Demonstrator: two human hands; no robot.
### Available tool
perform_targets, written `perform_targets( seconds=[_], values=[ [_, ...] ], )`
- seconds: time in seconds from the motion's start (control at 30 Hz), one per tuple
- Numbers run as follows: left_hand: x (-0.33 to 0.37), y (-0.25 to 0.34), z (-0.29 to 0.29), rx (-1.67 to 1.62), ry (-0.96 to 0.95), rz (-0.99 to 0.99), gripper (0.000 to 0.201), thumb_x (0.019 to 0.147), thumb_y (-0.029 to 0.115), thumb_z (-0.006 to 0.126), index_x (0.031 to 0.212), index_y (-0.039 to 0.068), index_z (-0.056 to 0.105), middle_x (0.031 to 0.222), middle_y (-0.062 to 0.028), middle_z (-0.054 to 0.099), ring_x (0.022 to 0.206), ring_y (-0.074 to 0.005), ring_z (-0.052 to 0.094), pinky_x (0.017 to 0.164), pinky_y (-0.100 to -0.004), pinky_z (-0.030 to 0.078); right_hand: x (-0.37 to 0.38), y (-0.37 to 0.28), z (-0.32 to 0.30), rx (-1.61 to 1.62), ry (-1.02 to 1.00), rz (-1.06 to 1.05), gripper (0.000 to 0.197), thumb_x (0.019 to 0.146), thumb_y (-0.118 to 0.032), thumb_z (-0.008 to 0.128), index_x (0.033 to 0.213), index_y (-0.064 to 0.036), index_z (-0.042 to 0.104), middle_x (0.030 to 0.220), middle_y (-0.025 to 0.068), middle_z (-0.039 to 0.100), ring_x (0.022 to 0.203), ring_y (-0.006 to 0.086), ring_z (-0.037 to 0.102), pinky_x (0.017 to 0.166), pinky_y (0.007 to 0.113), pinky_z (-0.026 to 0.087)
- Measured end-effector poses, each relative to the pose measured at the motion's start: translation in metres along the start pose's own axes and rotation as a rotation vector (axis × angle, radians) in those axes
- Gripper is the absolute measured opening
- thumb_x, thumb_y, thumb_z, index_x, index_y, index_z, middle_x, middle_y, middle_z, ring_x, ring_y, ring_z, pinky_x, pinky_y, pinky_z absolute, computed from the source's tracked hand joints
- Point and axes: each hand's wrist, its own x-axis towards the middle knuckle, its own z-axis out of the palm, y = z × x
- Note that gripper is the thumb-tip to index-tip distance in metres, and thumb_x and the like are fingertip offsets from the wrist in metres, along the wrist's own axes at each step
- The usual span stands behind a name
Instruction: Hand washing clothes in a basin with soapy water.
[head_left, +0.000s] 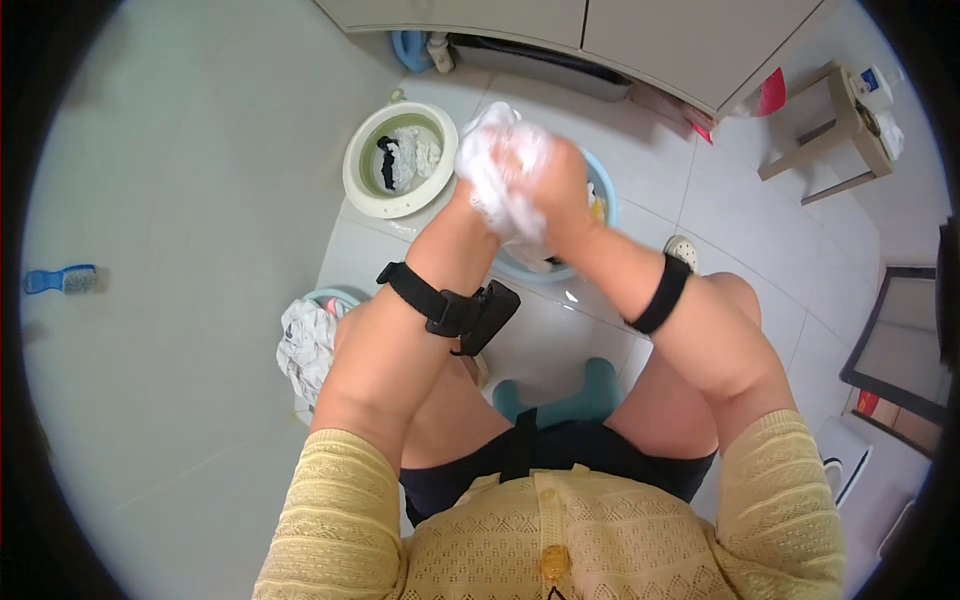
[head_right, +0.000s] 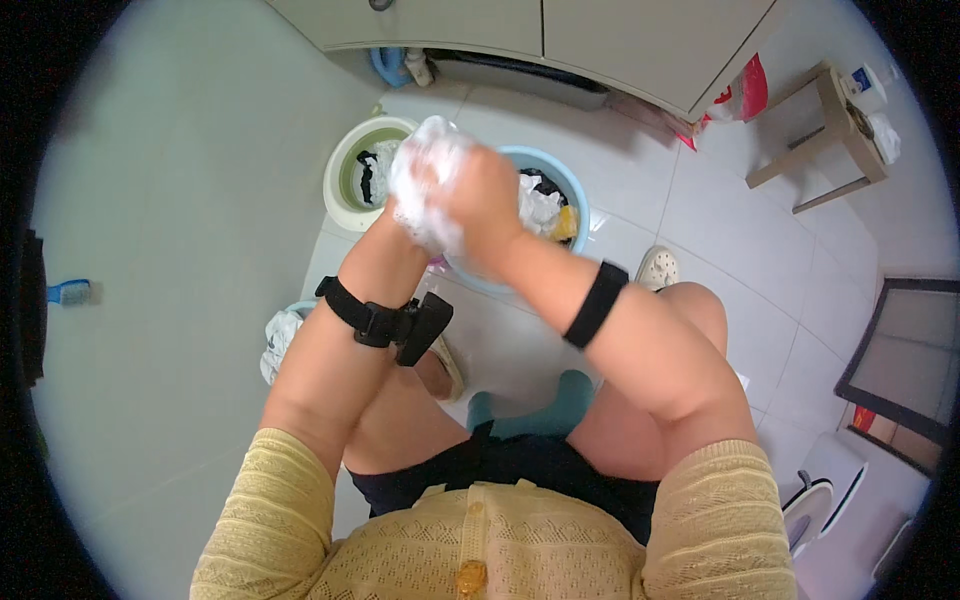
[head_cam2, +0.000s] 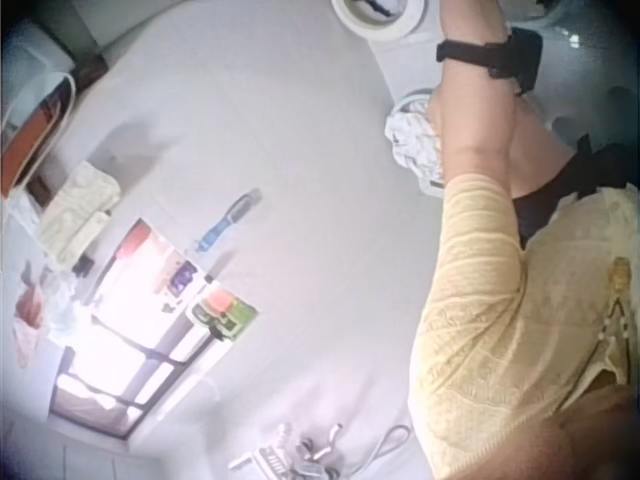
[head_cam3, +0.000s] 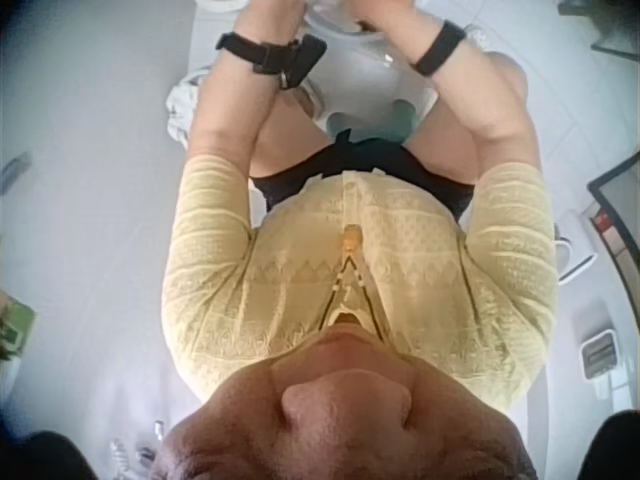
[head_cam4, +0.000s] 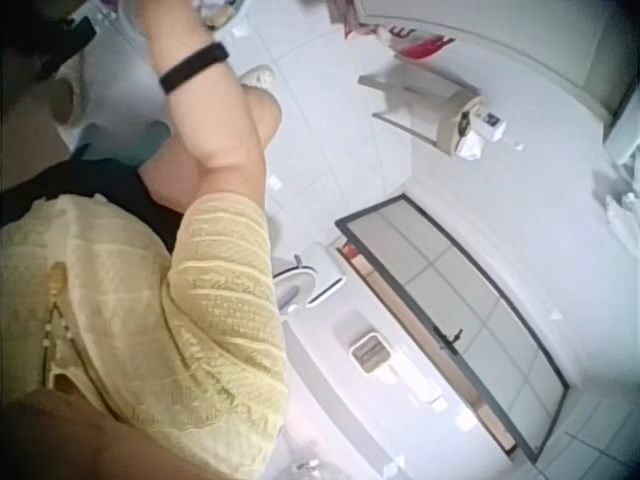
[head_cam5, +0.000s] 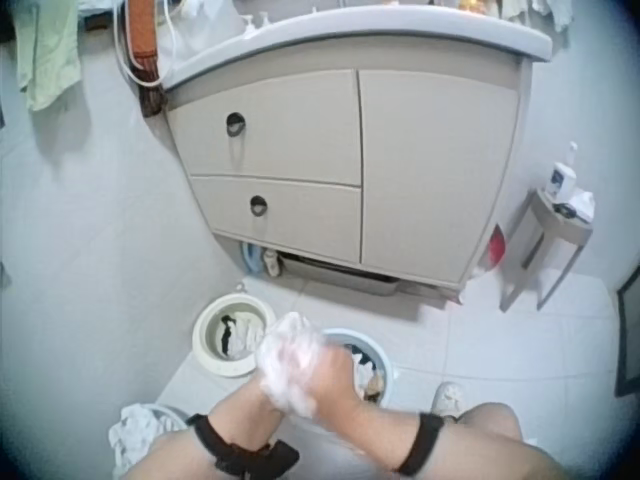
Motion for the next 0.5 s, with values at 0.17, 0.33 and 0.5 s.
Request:
perform_targets(
  seconds=[0.17,0.33,0.5],
  values=[
    [0.016,-0.018,0.027,1.251,0.224,0.205,0.027,0.083,0.034,0.035,0.085,0.011,0.048,0.086,-0.0071,0.053,0.081,-0.0188,0.050,0.072,-0.0323,0.041,0.027,0.033,-0.011,0.237,0.053,0.656,0.032,0.074,-0.037,0.052,0.072,-0.0074,0.062,0.066,0.0163,0.058,0.062,0.0331,0.055,0.060,0.038,0.043],
    [0.007,-0.009,0.010,0.452,-0.009,0.039,0.027,0.085,0.033,0.034,0.091,0.010,0.047,0.087,-0.0063,0.053,0.081,-0.0177,0.050,0.073,-0.0302,0.042,0.000,0.003,-0.003,-0.138,-0.103,0.271,0.029,0.077,-0.029,0.055,0.072,-0.0011,0.058,0.061,0.0092,0.058,0.056,0.0140,0.051,0.055,0.028,0.043],
    [0.024,-0.023,-0.001,1.605,0.257,0.234,0.030,0.079,0.035,0.038,0.093,0.010,0.046,0.085,-0.0068,0.052,0.081,-0.0197,0.050,0.073,-0.0299,0.041,0.027,0.033,-0.016,0.154,0.031,0.564,0.026,0.070,-0.032,0.056,0.078,-0.0076,0.062,0.072,0.0173,0.059,0.068,0.0330,0.056,0.062,0.038,0.044]
  ],
)
